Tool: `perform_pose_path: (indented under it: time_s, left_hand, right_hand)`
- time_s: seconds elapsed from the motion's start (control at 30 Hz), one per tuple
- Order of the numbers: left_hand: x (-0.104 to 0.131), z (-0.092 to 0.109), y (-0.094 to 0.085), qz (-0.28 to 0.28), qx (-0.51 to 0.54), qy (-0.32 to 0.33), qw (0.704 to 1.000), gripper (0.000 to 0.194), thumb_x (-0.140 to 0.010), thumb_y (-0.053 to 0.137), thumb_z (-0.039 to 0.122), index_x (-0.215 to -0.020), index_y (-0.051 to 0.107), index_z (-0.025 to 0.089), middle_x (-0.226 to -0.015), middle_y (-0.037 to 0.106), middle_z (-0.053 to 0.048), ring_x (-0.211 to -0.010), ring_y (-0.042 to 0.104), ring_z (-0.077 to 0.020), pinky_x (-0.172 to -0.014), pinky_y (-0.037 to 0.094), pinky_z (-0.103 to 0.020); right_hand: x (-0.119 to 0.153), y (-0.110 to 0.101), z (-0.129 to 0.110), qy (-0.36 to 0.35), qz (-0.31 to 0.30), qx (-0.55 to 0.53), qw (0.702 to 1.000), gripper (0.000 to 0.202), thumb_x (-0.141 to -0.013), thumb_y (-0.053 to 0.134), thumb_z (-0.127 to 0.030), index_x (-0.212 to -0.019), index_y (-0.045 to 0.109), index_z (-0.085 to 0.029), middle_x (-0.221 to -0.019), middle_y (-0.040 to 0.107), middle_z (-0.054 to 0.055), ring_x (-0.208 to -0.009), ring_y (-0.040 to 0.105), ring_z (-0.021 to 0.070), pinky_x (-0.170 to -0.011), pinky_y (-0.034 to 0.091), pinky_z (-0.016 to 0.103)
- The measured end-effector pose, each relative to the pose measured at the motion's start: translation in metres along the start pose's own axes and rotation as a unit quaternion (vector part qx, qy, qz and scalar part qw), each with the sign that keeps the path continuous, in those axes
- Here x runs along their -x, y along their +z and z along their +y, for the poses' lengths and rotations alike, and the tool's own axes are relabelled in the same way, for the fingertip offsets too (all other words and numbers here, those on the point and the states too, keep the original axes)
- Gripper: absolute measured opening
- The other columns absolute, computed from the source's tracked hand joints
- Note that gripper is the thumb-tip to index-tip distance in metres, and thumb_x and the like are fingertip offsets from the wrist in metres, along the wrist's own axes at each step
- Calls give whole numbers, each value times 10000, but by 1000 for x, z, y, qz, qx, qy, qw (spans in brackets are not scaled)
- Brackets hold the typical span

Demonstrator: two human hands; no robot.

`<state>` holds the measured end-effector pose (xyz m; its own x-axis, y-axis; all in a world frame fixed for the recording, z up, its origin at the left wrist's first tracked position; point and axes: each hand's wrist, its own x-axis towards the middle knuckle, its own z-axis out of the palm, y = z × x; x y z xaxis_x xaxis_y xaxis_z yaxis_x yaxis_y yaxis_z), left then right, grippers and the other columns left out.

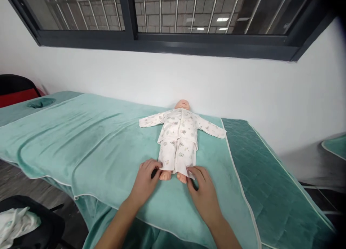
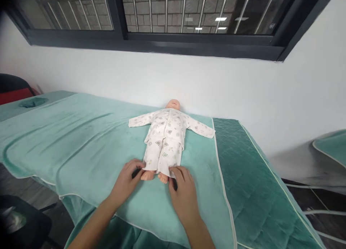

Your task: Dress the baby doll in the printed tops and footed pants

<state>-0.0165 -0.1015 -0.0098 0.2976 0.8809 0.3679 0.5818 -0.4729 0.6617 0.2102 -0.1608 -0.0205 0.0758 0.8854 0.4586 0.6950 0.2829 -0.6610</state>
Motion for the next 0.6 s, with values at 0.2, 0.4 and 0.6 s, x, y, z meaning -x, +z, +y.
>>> perform_pose_path:
  time_s: [0.2, 0.4, 0.6]
  left_hand:
    - [11, 10, -11, 29, 47, 45, 997, 72, -952, 494, 221, -976, 562, 219, -953, 604, -24, -895, 586, -155, -796, 461, -289]
    - [34, -3, -13, 22, 27, 2, 999, 99, -953, 485, 228, -997, 574, 227, -988, 608, -35, -925, 594, -162, -820, 486, -294]
    - [114, -83, -68, 234, -104, -134, 957, 174, -924, 508, 298, -1054, 585, 210, -1050, 616, -70, -915, 602, -196, -843, 503, -340]
  right_hand:
    - [-6, -6, -15, -19, 14, -56, 998, 155, -941, 471, -162, -998, 603, -221, -1007, 610, 53, -924, 600, 173, -775, 509, 305]
    - [18, -11, -1, 8, 9, -33, 999, 173, -940, 502, -252, -1065, 620, -239, -1083, 642, 60, -1017, 621, 196, -879, 529, 343]
    - [54, -22, 31, 136, 62, -80, 985, 299, -829, 634, -478, -978, 662, -220, -955, 716, 57, -836, 696, 222, -739, 581, 311]
